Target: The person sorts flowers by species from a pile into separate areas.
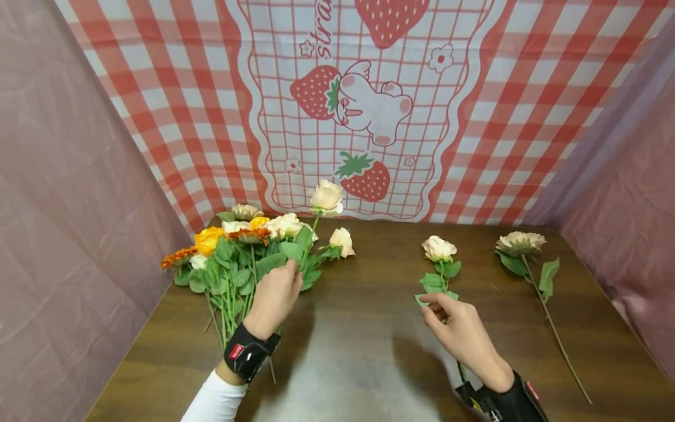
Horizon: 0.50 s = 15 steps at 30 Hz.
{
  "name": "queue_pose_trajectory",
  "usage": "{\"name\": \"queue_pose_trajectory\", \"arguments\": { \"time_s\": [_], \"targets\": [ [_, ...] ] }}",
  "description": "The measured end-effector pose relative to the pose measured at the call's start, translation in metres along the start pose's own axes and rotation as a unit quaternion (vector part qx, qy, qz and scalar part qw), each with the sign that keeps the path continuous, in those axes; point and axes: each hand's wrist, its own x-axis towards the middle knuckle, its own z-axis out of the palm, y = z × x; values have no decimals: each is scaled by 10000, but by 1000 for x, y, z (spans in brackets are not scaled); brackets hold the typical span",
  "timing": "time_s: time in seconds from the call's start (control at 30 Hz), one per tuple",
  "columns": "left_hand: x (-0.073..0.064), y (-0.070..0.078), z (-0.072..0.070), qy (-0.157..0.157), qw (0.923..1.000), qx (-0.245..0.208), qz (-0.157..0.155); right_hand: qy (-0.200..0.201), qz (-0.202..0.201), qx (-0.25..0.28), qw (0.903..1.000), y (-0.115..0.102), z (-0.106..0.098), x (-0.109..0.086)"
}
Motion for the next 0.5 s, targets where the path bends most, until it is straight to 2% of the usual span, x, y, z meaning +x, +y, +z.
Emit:
{"name": "queue_pose_trajectory", "arguments": {
  "time_s": [0.13, 0.3, 0.4, 0.5],
  "targets": [
    [0, 13, -6, 299, 9982, -378, 364, -171, -113, 242, 9995, -12, 8, -3],
    [-2, 33, -13, 488, 9917, -865, 816, -400, -328, 598, 9969, -32, 18, -6],
    [-6, 48, -17, 448, 9848, -1255, 1111, -453, -479, 890, 9938, -44, 25, -7],
    [-12, 64, -18, 244, 9743, -1785, 1354, -517, -534, 1245, 9894, -56, 33, -9]
  ]
}}
